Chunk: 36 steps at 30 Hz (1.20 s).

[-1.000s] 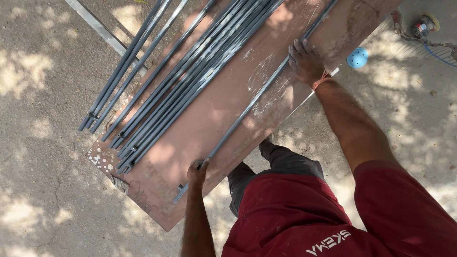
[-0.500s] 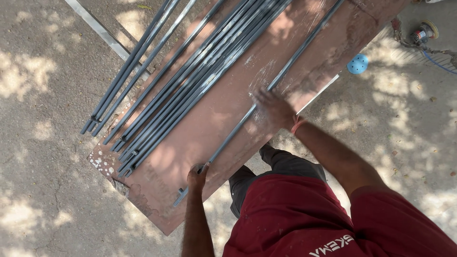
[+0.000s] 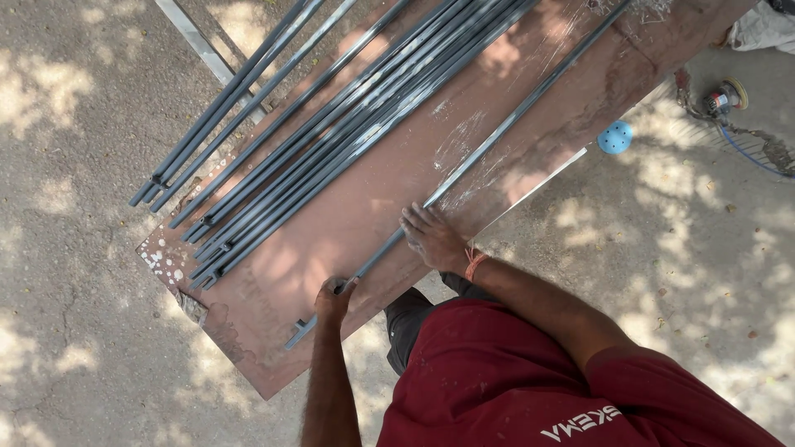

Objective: The person picks up metal rods one at a time from a stack on a work table and wipes them along their length with a cloth. They then retrieve a red cup from a large plastic container, and rub a block along the rods while holding each rod against the table, setting treated rods back on the stack.

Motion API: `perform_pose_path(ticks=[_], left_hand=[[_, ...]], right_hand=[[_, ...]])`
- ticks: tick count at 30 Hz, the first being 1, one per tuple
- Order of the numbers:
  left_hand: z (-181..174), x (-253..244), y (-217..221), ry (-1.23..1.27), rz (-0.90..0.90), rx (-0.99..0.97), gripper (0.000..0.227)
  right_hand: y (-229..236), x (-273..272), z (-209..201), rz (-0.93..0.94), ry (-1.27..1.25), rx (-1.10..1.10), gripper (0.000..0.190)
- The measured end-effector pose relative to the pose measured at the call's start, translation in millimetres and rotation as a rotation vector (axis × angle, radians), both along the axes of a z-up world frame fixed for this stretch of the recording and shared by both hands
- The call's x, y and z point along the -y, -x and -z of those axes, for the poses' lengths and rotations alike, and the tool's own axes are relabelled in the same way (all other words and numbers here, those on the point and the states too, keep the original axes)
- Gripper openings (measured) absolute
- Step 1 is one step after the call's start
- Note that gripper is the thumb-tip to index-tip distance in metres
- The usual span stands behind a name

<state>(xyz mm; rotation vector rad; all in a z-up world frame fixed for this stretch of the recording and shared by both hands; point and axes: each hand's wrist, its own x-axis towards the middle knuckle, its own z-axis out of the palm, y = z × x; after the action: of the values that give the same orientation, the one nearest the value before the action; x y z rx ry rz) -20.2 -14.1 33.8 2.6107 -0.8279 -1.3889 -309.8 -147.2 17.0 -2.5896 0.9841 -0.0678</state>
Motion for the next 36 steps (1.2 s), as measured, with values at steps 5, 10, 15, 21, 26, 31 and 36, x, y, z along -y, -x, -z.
perform_pose_path(ticks=[5,10,15,21,26,31,36], left_hand=[[21.5,-9.2,-8.2,0.167,0.065,0.039,0.041],[13.1,-11.0,-6.4,0.120,0.031,-0.028,0.041],[4.7,-2.3,-1.4,0.093,0.028,0.008,0.040],[18.6,-5.7,-7.0,0.055,-0.006,-0.035,0.043],[26.3,-9.0,-10.9,0.119,0.111,0.042,0.043],[7.4,-1.1,-0.9,0.004,-0.005,0.010,0.042],[-2.6,-0.4,2.3,0.104,0.001,0.002,0.038]], right_hand=[[68.6,84.0,-23.5,0.001,0.003,-0.130,0.061],[176.2,178.3,12.1,0.328,0.090,-0.283,0.057],[111.2,128.5,16.4,0.405,0.076,-0.227,0.070],[5.3,12.5,-7.0,-0.003,-0.048,-0.014,0.061],[101.5,99.6,2.8,0.005,0.101,-0.236,0.060],[189.7,181.6,14.7,0.236,0.150,-0.276,0.066],[105.0,112.2,22.2,0.264,0.142,-0.237,0.078]])
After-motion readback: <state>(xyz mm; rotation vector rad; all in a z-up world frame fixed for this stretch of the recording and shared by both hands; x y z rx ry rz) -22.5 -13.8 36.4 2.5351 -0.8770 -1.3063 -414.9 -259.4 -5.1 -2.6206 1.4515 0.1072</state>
